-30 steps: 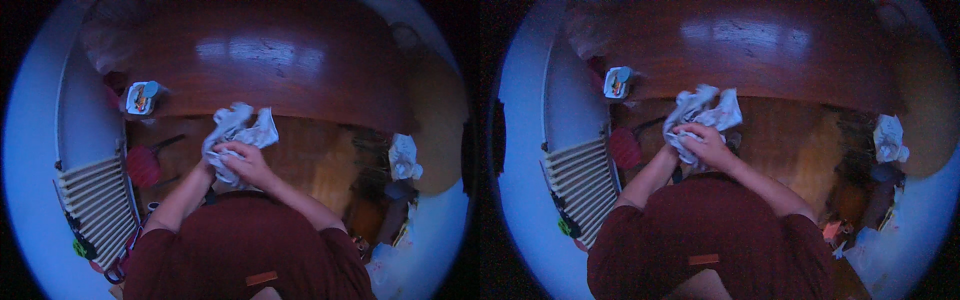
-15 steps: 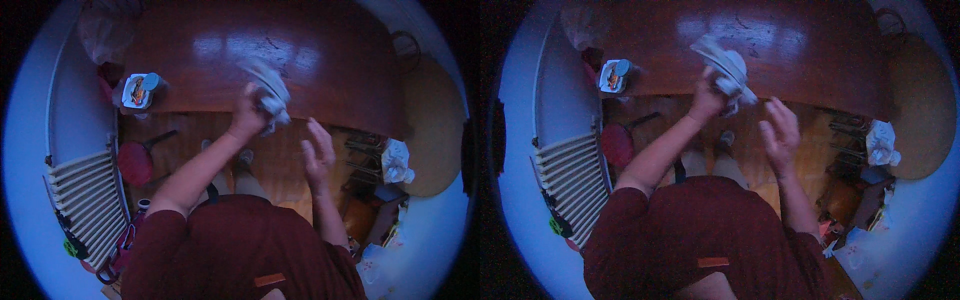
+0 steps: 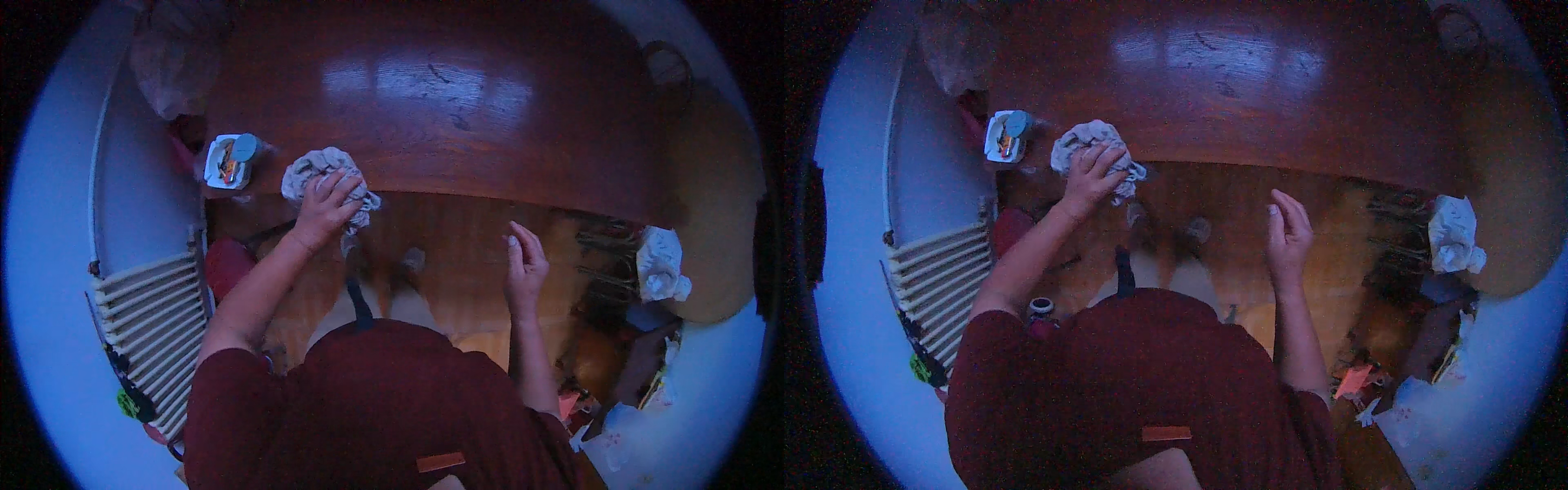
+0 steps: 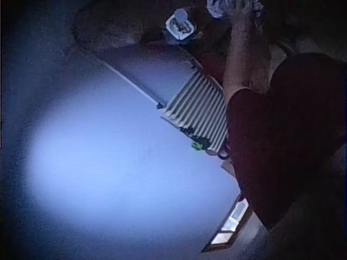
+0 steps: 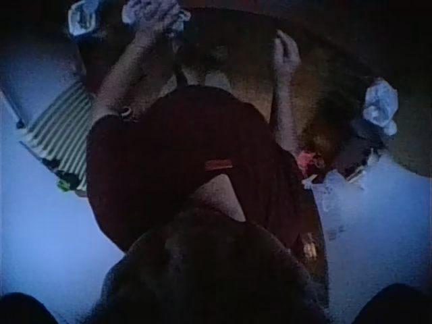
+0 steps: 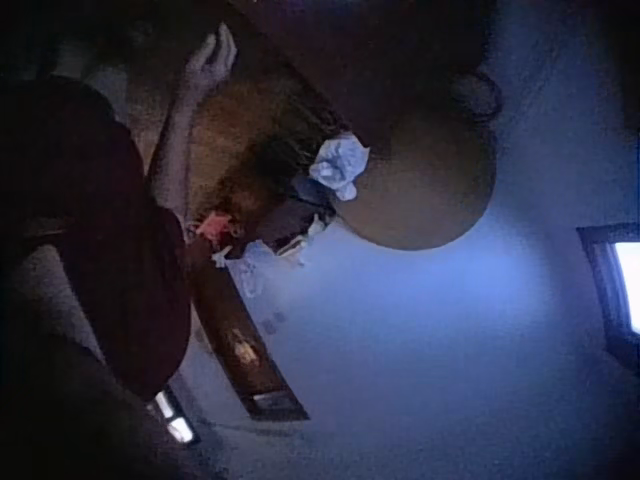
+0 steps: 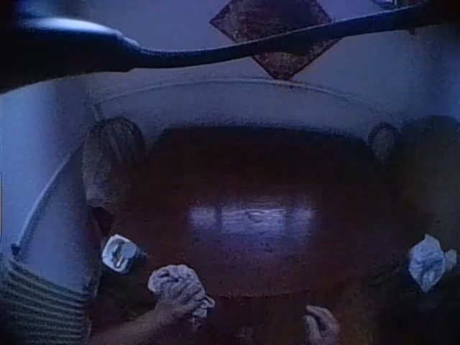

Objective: The person wipes the surface of a wooden table using a white cloth. They move the cloth back and forth across the table, covering different areas and occasionally adjusting their grip. A small container with a blue lid is visible on the table but is not handled during the clip.

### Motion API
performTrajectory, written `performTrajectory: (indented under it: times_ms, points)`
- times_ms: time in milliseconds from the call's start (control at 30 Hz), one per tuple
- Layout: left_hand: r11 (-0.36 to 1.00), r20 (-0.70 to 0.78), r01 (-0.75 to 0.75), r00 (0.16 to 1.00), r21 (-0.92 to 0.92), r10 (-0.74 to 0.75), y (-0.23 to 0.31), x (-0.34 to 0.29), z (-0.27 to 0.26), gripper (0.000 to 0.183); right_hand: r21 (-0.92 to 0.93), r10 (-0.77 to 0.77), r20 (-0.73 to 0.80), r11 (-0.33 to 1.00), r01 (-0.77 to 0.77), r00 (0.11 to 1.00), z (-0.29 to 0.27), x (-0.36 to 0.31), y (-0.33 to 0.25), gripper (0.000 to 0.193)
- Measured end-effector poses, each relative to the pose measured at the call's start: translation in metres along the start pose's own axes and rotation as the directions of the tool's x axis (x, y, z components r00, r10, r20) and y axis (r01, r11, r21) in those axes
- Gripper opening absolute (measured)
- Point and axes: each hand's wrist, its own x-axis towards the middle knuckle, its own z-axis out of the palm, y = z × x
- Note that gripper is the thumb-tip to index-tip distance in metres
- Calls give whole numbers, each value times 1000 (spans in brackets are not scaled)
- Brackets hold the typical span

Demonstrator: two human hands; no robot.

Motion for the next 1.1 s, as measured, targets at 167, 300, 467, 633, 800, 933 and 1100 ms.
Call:
performTrajectory:
  times_ms: [167,300,467,633,800,933,1100]
  points:
    - [990,-20,-35,999,-136,33,33,32,65,26,-50,-51,36,997,53,998,10,14,-7,22]
    - [907,79,-76,990,-415,119,94,92,116,29,-120,-181,104,974,193,978,30,37,-27,22]
    - [985,9,56,998,-164,-55,44,35,54,27,-184,-254,136,943,277,958,44,66,-34,22]
    - [971,8,238,971,-12,-238,14,-26,-15,22,-438,-362,179,803,404,915,81,114,-15,28]
    - [950,7,162,986,-266,-167,24,40,37,35,-714,-263,68,661,231,962,122,159,21,39]
    - [901,120,91,992,-424,-44,19,53,32,50,-839,-353,47,494,229,934,136,152,45,42]
    - [906,220,344,930,-245,-294,1,33,-19,63,-860,-358,43,462,217,933,125,151,57,42]
